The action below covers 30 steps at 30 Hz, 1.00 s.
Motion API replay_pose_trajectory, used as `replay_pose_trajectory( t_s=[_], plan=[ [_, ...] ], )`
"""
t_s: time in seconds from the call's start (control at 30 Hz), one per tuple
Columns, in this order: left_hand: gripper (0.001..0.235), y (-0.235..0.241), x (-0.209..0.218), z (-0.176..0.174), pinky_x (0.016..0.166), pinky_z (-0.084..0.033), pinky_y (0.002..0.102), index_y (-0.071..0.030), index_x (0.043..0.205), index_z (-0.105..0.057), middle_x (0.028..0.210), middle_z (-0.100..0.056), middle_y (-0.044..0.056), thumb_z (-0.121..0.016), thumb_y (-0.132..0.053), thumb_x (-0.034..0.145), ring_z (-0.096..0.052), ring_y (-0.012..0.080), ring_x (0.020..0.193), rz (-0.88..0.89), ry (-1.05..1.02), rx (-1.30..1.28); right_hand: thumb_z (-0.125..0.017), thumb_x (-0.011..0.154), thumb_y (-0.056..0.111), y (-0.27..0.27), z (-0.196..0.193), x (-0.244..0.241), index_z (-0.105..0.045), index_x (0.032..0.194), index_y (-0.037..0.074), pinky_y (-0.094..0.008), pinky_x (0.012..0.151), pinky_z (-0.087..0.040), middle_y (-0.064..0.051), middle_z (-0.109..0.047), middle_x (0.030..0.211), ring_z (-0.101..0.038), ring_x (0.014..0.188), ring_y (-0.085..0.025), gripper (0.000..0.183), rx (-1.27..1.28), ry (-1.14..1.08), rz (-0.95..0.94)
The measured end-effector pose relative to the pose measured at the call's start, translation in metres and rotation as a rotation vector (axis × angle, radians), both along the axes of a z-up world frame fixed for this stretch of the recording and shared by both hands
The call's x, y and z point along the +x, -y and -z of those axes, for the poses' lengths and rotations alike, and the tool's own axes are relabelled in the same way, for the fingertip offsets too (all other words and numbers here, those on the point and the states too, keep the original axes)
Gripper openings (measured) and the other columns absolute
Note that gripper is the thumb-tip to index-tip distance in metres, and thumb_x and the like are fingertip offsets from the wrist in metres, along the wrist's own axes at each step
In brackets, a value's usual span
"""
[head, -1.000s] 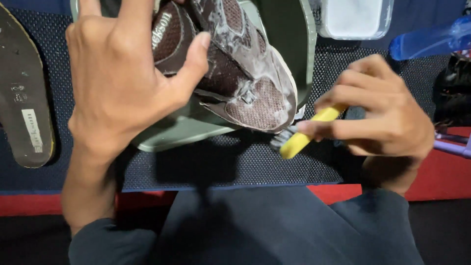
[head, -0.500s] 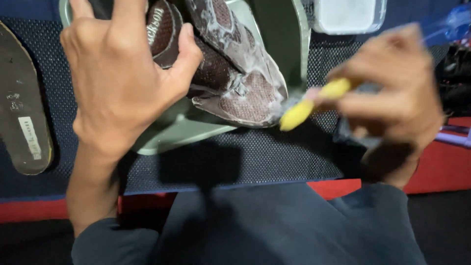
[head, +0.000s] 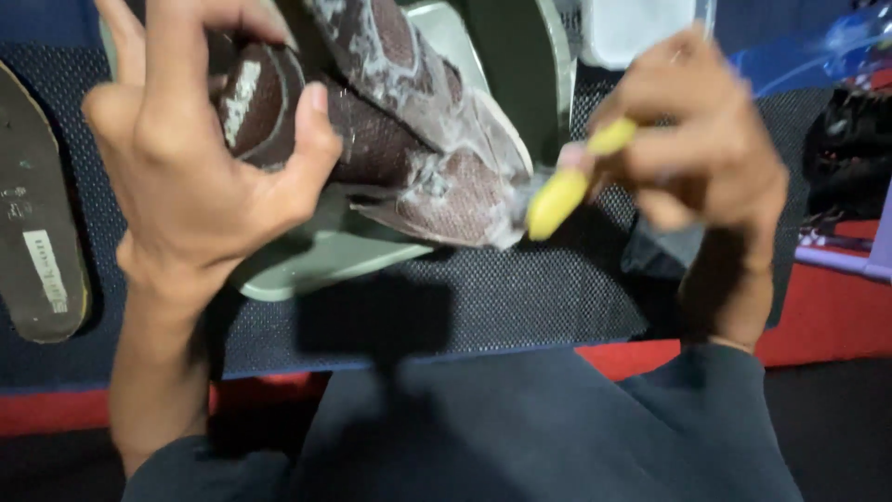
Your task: The person scrubs a brown shoe with a yellow brush inside a green basin. They apply a cleaning solution from a blue bottle and continue scrubbing the shoe's upper and sole.
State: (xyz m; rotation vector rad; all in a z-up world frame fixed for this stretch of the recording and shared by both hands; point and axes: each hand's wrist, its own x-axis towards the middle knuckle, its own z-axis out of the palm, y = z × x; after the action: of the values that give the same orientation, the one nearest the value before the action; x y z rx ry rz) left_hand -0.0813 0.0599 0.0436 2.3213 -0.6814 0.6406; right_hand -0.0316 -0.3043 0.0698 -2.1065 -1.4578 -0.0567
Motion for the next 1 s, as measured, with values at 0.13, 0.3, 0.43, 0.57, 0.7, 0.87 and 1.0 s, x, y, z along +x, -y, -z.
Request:
replay_pose_trajectory(
  t_s=[0.13,0.3,0.43,0.57,0.7,0.87,1.0],
  plan=[
    [0.033,-0.002,-0.006,0.012,0.131,-0.019,0.079,0.015,0.117,-0.063,0.100,-0.064,0.015,-0.081,-0.009,0.106,-0.058,0.0281,0.069,-0.028,-0.111,-0.141,-0.049,0.099,0.012,-0.007,0.001,-0.003,-0.075,0.081,0.016,-0.045,0.078,-0.033,-0.007,-0.065,0.083,-0.050,0.068,-0.023,0.032,0.005,0.045,-0.110],
    [0.032,-0.003,-0.004,0.021,0.132,-0.026,0.075,0.025,0.105,-0.063,0.089,-0.063,0.021,-0.080,-0.001,0.098,-0.040,0.0207,0.052,0.000,0.040,-0.241,-0.051,0.100,0.010,-0.022,-0.011,-0.014,-0.075,0.092,0.016,-0.043,0.076,-0.032,-0.008,-0.066,0.084,-0.050,0.064,-0.021,0.026,0.003,0.048,-0.107],
    [0.035,0.001,-0.006,0.025,0.132,-0.026,0.073,0.019,0.102,-0.057,0.072,-0.052,0.014,-0.076,-0.010,0.098,-0.037,0.0165,0.048,-0.009,0.039,-0.313,-0.066,0.101,-0.001,-0.001,-0.006,0.004,-0.074,0.082,0.014,-0.045,0.082,-0.030,-0.003,-0.065,0.088,-0.054,0.072,-0.024,0.025,-0.087,0.039,0.016],
    [0.033,-0.002,-0.004,0.025,0.130,-0.022,0.075,0.018,0.100,-0.055,0.073,-0.055,0.015,-0.073,-0.009,0.096,-0.047,0.0196,0.049,-0.006,0.068,-0.311,-0.064,0.106,0.019,-0.013,-0.026,0.014,-0.074,0.097,0.020,-0.043,0.068,-0.030,-0.004,-0.062,0.079,-0.053,0.068,-0.023,0.014,-0.203,0.162,-0.035],
    [0.031,0.000,-0.005,0.025,0.132,-0.020,0.070,0.016,0.100,-0.055,0.074,-0.057,0.013,-0.074,-0.008,0.095,-0.047,0.0178,0.047,-0.009,0.047,-0.330,-0.069,0.104,0.018,-0.012,-0.032,0.022,-0.074,0.097,0.028,-0.044,0.083,-0.035,0.002,-0.067,0.083,-0.061,0.079,-0.017,0.013,-0.298,0.239,-0.066],
    [0.032,0.000,-0.008,0.025,0.131,-0.022,0.073,0.016,0.099,-0.054,0.078,-0.058,0.015,-0.073,-0.009,0.095,-0.047,0.0185,0.048,-0.011,0.054,-0.324,-0.068,0.103,0.008,-0.022,-0.030,0.032,-0.070,0.087,0.012,-0.038,0.057,-0.036,-0.006,-0.062,0.078,-0.056,0.065,-0.021,0.017,-0.268,0.104,-0.075],
    [0.031,0.000,-0.006,0.027,0.130,-0.021,0.074,0.016,0.099,-0.054,0.073,-0.056,0.013,-0.073,-0.009,0.094,-0.049,0.0184,0.047,-0.013,0.067,-0.334,-0.066,0.090,0.010,-0.008,-0.026,0.038,-0.069,0.088,0.018,-0.038,0.070,-0.039,-0.002,-0.068,0.088,-0.061,0.073,-0.016,0.009,-0.365,0.012,-0.121]
  ],
)
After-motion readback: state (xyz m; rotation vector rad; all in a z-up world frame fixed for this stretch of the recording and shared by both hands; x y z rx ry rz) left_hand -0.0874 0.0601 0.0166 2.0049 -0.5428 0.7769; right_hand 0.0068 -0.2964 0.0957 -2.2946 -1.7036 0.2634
